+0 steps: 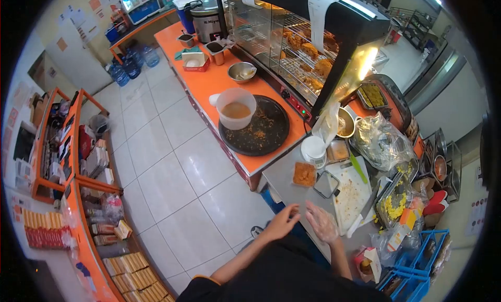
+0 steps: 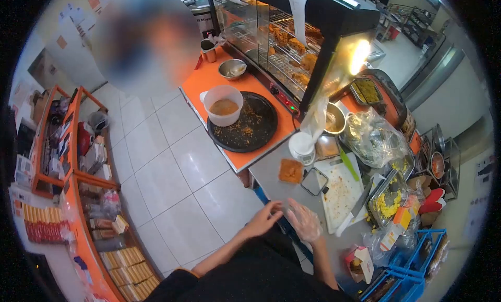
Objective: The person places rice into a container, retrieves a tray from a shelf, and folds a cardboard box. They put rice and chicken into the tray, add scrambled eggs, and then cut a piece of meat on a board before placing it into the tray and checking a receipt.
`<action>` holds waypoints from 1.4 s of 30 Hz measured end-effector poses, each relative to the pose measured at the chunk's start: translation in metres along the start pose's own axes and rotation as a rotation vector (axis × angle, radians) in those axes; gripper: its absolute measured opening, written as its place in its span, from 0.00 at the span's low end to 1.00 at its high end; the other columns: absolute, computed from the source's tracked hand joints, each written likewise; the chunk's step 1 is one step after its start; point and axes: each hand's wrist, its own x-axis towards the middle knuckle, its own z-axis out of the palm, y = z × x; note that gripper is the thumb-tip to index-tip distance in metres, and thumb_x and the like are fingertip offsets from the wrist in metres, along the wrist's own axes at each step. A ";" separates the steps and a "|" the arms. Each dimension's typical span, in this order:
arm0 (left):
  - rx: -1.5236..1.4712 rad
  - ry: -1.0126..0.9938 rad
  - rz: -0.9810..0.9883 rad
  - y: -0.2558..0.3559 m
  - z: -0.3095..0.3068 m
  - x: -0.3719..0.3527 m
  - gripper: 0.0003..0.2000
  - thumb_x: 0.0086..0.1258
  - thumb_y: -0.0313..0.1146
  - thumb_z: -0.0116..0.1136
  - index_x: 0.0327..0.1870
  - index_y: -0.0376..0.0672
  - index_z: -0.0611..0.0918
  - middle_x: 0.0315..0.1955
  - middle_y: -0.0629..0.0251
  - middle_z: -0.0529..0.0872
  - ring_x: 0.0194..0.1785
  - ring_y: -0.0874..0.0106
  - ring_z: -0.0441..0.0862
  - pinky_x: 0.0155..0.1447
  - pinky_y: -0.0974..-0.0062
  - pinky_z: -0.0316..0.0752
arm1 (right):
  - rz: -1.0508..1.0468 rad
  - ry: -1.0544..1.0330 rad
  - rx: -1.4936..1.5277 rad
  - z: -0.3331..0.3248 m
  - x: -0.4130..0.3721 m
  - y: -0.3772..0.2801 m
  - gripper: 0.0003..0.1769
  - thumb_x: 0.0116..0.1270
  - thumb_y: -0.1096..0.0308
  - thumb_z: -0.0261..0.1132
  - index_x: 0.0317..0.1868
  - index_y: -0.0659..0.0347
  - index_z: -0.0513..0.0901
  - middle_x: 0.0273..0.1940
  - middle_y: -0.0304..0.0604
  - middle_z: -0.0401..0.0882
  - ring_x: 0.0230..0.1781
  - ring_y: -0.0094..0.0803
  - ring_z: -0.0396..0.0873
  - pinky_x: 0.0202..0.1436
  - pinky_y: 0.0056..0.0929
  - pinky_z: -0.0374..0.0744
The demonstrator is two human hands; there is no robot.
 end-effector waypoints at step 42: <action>0.378 -0.274 -0.647 -0.274 -0.958 0.205 0.23 0.71 0.49 0.54 0.61 0.45 0.76 0.47 0.47 0.85 0.51 0.51 0.82 0.54 0.56 0.77 | 0.611 0.310 0.051 0.229 0.647 -0.291 0.23 0.73 0.52 0.58 0.59 0.59 0.81 0.50 0.57 0.83 0.49 0.53 0.82 0.55 0.47 0.79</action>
